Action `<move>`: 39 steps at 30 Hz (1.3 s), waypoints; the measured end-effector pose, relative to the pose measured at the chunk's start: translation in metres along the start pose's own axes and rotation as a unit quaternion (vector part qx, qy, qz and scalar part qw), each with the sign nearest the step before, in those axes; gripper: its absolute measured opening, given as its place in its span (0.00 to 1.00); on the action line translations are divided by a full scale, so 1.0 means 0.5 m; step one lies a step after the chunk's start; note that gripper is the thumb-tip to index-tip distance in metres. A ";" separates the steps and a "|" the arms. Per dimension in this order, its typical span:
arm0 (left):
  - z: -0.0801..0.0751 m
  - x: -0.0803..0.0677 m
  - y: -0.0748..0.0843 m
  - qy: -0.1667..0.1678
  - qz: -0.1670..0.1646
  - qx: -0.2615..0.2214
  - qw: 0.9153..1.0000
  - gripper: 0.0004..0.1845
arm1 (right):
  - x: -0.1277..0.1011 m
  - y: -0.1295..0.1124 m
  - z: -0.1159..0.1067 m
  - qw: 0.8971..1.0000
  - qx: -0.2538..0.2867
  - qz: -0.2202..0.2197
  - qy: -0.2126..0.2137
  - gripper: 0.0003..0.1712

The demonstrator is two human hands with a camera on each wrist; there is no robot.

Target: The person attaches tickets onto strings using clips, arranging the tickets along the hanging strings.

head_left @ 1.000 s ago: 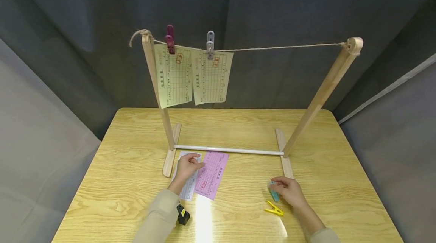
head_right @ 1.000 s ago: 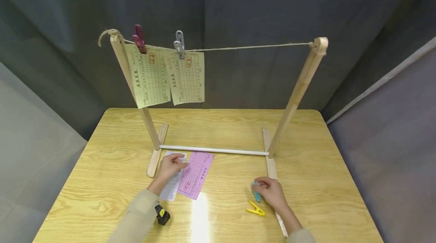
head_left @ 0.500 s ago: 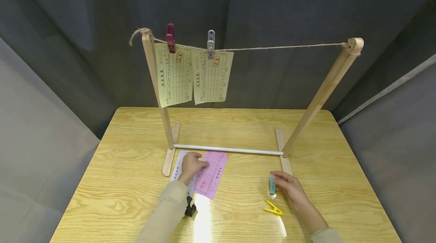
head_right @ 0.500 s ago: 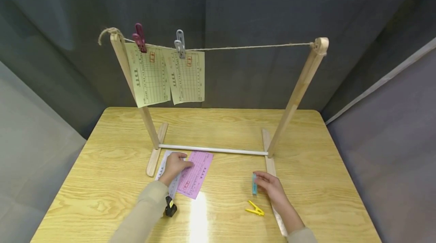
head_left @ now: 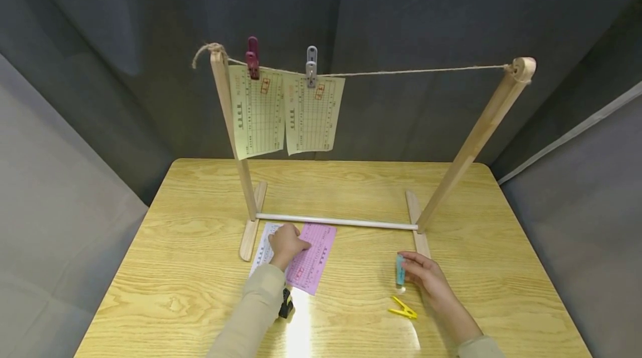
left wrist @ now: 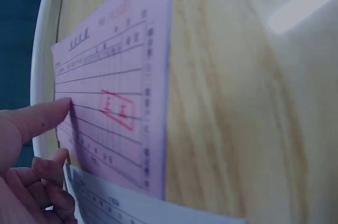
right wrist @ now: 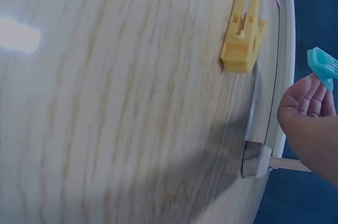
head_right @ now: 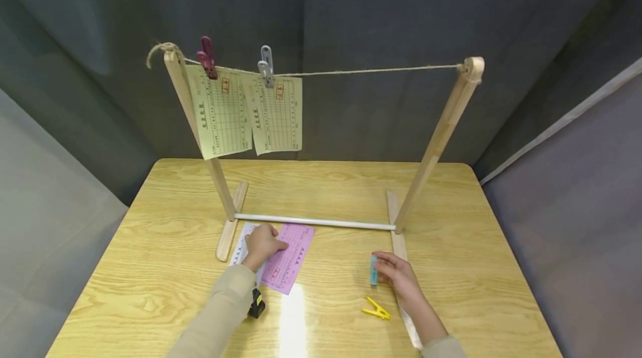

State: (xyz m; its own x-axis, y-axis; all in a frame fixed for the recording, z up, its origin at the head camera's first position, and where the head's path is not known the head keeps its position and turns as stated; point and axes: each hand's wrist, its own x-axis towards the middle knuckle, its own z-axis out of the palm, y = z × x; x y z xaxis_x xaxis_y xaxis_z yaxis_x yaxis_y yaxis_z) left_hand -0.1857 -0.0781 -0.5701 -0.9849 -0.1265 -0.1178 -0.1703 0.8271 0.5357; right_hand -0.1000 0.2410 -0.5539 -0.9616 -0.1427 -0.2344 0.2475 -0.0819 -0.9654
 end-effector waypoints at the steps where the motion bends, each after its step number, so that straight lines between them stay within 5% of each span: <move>1: 0.000 -0.002 0.000 0.000 0.000 0.004 1.000 0.18 | -0.002 -0.006 0.005 1.000 -0.005 0.013 0.013 0.22; 14: -0.001 -0.007 -0.002 -0.009 0.005 0.002 1.000 0.17 | 0.000 0.006 -0.005 0.999 -0.031 0.023 0.007 0.25; 29: 0.004 -0.005 -0.004 0.033 0.089 -0.058 0.994 0.14 | -0.002 -0.011 0.004 1.000 -0.016 0.002 0.006 0.22; 39: -0.013 -0.010 0.010 0.015 0.119 -0.201 0.972 0.07 | 0.006 -0.008 0.006 0.998 0.056 -0.013 -0.010 0.07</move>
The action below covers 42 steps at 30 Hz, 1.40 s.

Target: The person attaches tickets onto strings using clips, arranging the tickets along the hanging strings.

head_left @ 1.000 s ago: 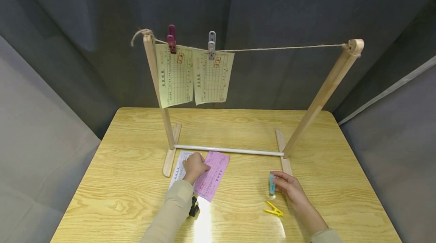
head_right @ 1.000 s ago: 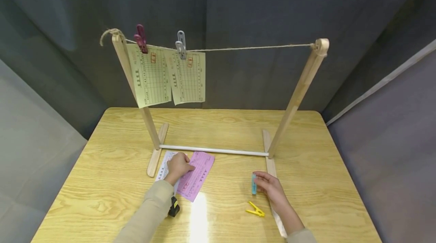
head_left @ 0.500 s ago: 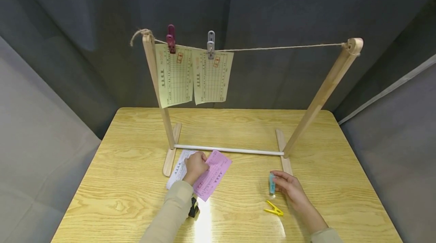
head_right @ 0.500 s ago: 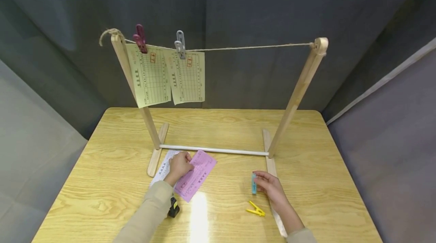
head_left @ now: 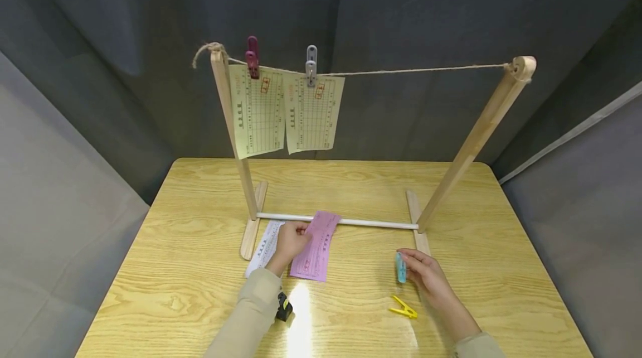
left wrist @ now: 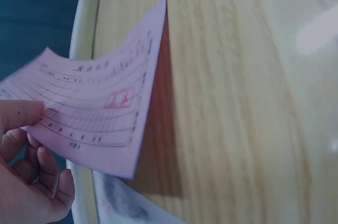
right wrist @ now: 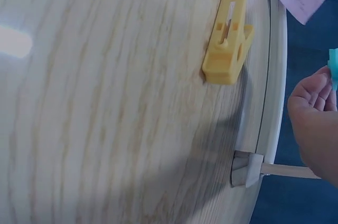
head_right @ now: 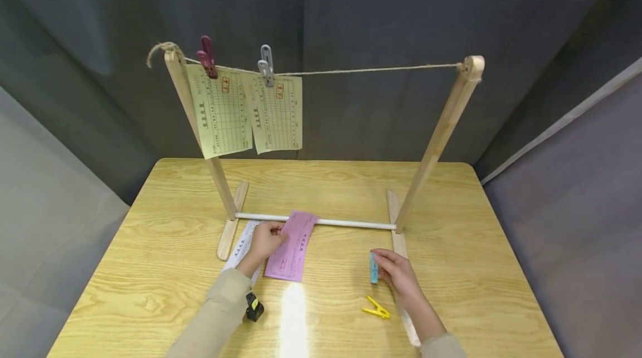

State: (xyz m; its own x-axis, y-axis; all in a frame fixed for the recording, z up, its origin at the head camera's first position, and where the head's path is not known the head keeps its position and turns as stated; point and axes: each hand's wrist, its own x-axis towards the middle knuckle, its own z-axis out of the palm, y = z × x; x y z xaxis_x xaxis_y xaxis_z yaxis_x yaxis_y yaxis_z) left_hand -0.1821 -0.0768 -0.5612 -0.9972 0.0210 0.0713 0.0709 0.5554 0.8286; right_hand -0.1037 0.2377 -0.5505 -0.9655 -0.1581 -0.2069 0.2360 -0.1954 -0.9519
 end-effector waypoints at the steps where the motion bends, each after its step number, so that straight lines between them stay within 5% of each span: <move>1: -0.002 0.000 0.003 0.005 0.008 -0.002 1.000 0.07 | 0.000 -0.004 0.005 1.000 0.005 0.005 0.006 0.06; 9: -0.021 -0.001 0.037 0.027 0.034 -0.030 0.999 0.06 | -0.001 -0.023 0.029 0.998 -0.034 0.007 0.052 0.06; 18: -0.044 -0.006 0.070 0.028 0.053 -0.054 0.997 0.03 | 0.000 -0.035 0.035 0.996 -0.080 -0.039 0.026 0.24; 42: -0.096 -0.018 0.154 0.042 0.134 -0.119 0.983 0.02 | -0.001 -0.048 0.031 0.999 -0.003 -0.050 -0.002 0.09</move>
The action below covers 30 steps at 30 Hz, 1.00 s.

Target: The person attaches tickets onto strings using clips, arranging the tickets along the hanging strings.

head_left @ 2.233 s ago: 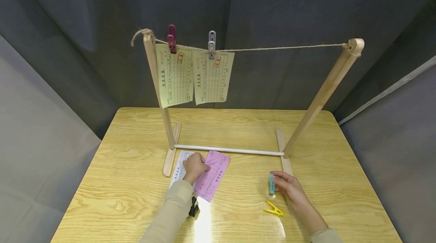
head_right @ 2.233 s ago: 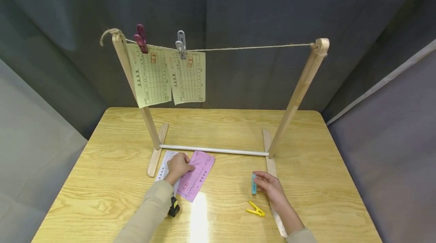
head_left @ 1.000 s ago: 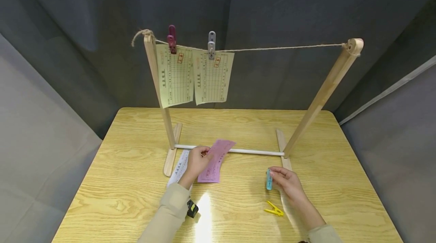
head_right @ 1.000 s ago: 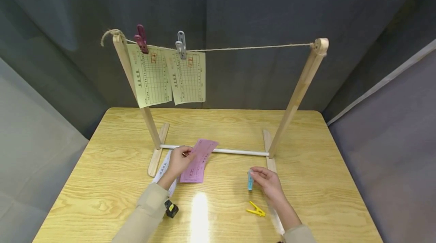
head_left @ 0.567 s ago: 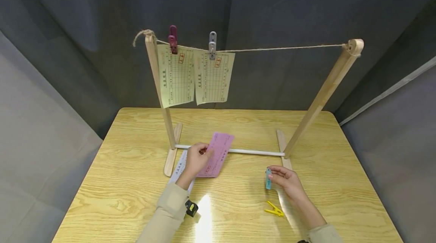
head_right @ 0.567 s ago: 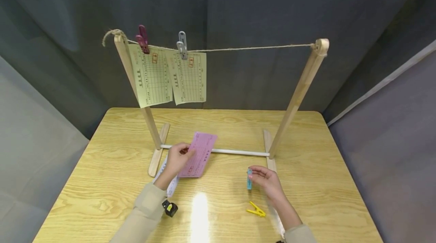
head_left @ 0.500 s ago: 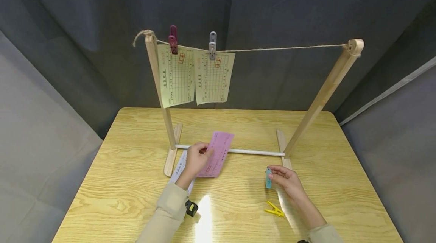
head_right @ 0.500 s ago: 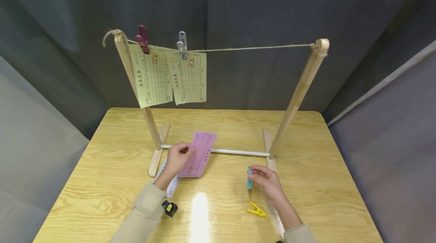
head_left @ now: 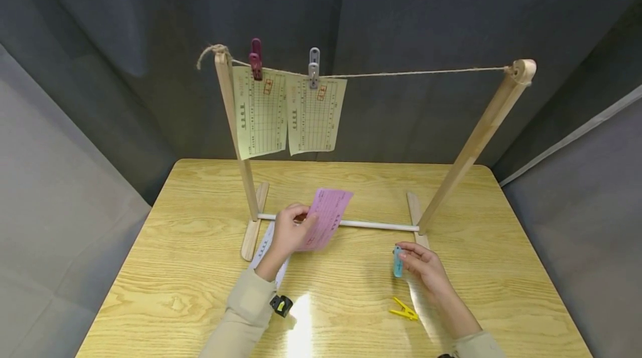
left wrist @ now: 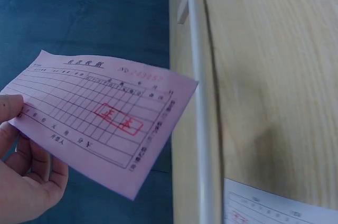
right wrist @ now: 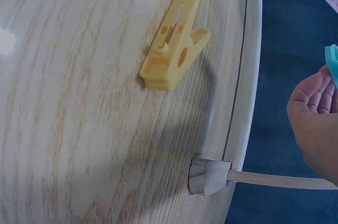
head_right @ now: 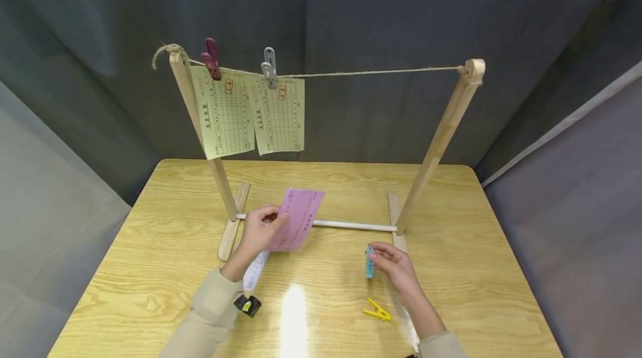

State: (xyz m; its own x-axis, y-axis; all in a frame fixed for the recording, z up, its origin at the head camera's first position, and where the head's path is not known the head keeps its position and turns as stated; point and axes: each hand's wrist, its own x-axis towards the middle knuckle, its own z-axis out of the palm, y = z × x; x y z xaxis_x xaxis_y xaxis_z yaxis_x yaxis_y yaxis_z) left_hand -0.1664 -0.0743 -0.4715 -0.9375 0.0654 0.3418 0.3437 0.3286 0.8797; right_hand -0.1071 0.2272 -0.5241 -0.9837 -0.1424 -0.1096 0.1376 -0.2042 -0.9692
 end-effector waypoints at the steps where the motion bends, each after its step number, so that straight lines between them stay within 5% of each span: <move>1: -0.001 0.001 0.004 0.002 0.004 -0.003 1.000 0.02 | 0.000 0.001 -0.001 1.000 0.003 -0.001 -0.001 0.09; 7: -0.006 0.008 0.028 -0.001 0.014 -0.019 1.000 0.02 | 0.001 0.001 -0.003 1.000 0.005 -0.011 -0.007 0.09; 14: -0.028 0.012 0.120 -0.004 0.051 -0.022 0.998 0.02 | 0.003 -0.018 0.001 0.999 -0.024 -0.020 -0.018 0.10; 19: -0.034 0.016 0.144 -0.009 0.063 -0.030 0.998 0.02 | 0.001 -0.044 0.014 0.998 -0.053 -0.037 -0.024 0.16; 30: -0.041 0.025 0.177 -0.009 0.061 -0.051 0.997 0.02 | 0.002 -0.109 0.038 0.992 -0.088 -0.089 0.005 0.10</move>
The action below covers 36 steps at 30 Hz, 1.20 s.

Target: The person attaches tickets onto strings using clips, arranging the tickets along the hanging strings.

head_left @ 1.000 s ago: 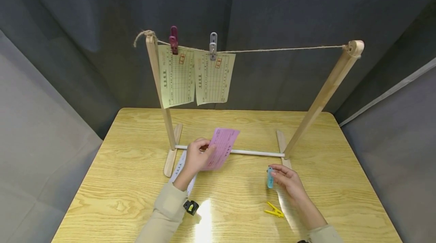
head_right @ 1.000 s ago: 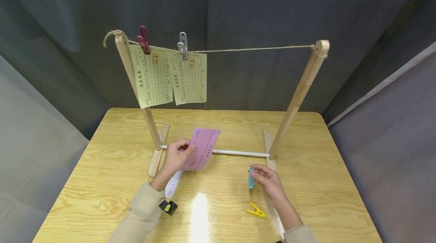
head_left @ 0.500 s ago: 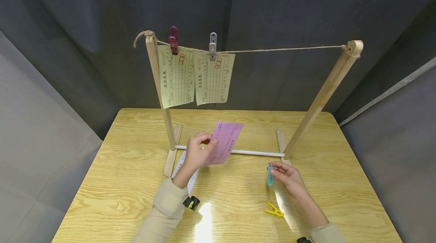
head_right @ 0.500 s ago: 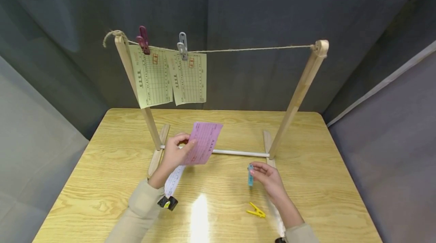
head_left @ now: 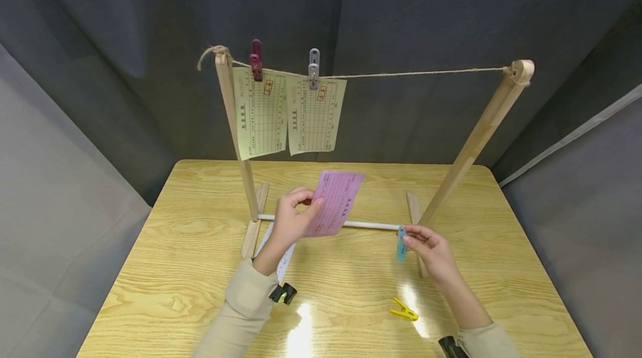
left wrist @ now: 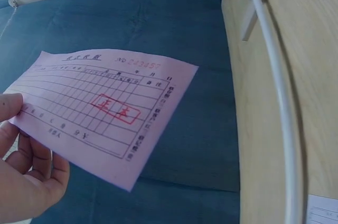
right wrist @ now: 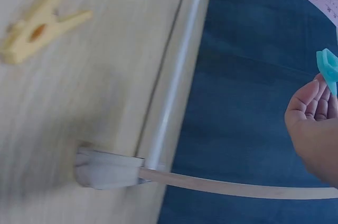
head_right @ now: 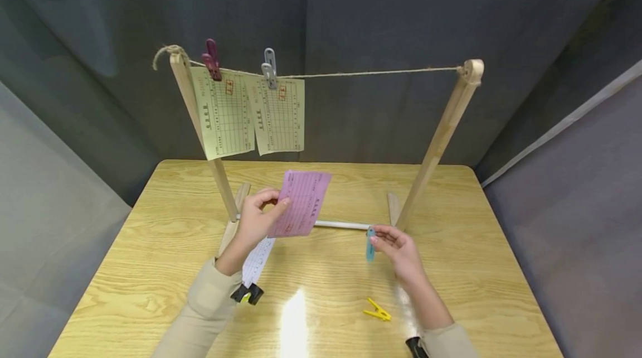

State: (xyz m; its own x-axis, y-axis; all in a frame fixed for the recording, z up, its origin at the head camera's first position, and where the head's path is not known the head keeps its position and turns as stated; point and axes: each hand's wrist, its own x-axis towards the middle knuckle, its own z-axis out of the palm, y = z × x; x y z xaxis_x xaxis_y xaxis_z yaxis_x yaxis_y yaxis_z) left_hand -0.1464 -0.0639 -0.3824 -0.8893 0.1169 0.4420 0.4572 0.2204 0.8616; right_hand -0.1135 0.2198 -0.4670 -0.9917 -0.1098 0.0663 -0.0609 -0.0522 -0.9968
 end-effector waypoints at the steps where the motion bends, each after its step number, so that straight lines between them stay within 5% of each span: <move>1: 0.000 0.001 0.002 0.001 0.003 -0.001 1.000 0.02 | 0.002 -0.006 0.001 1.000 0.000 -0.006 -0.001 0.10; 6: -0.001 0.008 0.010 0.002 0.019 -0.019 1.000 0.02 | 0.011 -0.031 0.007 0.999 -0.005 -0.032 -0.006 0.08; 12: 0.005 0.016 -0.012 -0.002 -0.001 -0.089 0.996 0.02 | 0.019 -0.051 0.014 0.999 -0.023 -0.042 -0.004 0.08; 30: 0.014 0.069 0.013 -0.003 0.032 -0.154 0.988 0.06 | 0.039 -0.084 0.030 0.986 0.076 -0.143 0.042 0.12; 36: 0.018 0.084 0.022 0.013 0.013 -0.183 0.983 0.05 | 0.060 -0.113 0.036 0.978 0.086 -0.184 0.040 0.15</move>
State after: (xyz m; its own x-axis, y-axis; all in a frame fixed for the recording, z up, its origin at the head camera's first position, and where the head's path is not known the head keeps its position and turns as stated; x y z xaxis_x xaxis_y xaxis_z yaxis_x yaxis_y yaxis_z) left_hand -0.1786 -0.0481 -0.3566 -0.8796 0.0923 0.4666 0.4515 -0.1463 0.8802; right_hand -0.1377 0.2017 -0.4080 -0.9126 0.0250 0.4081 -0.4017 -0.2409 -0.8835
